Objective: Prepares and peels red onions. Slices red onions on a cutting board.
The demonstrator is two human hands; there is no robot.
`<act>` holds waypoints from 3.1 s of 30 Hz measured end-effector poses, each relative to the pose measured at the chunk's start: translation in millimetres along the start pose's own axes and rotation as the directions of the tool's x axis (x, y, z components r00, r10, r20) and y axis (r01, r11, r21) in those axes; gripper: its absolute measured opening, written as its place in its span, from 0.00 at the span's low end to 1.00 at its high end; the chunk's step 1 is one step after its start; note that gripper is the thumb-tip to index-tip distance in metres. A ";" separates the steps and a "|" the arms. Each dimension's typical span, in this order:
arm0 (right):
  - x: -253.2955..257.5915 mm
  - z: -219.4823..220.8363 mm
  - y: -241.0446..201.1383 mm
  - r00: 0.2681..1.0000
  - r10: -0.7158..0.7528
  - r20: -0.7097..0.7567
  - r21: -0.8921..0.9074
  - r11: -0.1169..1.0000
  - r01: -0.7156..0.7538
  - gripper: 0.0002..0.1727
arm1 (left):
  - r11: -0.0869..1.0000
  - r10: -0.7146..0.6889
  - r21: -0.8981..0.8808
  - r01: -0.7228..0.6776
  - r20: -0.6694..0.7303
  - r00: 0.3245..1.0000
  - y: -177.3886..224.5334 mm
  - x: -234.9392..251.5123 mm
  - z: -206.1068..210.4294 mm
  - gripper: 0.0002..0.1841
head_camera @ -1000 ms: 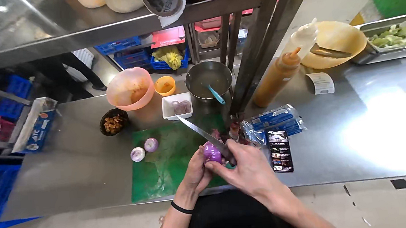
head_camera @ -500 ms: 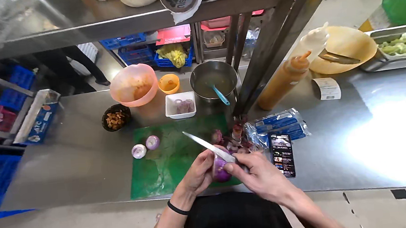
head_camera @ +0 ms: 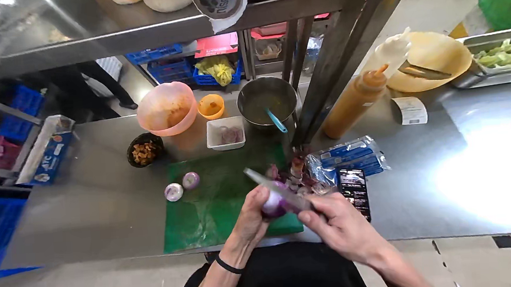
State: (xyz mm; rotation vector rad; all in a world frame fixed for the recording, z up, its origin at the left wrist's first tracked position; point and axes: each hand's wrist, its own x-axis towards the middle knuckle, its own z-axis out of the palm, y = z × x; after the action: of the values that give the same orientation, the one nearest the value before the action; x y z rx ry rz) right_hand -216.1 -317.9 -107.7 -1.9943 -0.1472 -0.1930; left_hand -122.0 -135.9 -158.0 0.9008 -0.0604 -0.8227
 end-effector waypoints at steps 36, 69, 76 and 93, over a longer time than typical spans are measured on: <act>-22.9 52.6 38.4 0.947 0.108 -0.302 -0.717 0.629 -0.300 0.09 | -0.302 0.596 0.908 -0.290 0.418 0.685 -2.1 -7.1 2.9 0.19; -55.7 32.1 127.4 0.696 0.557 -0.453 -0.312 0.633 -0.709 0.28 | 0.721 0.237 0.652 0.234 -0.550 0.801 7.3 9.5 -125.8 0.24; -69.5 83.1 101.6 0.865 0.476 0.159 -0.430 0.822 -0.374 0.29 | 0.341 0.400 0.846 0.410 -0.525 0.752 3.4 7.1 -175.7 0.26; -40.7 134.6 125.4 0.860 0.337 -0.384 -0.592 0.625 -0.509 0.22 | -0.192 0.401 0.939 0.286 -0.190 0.896 7.2 -0.8 -200.5 0.44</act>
State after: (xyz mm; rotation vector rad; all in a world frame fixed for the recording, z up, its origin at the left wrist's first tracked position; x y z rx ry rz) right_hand -222.7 -248.4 -282.7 -2.6470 0.6591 -0.1881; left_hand -43.4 1.7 -281.1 2.7243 -0.4294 -0.2087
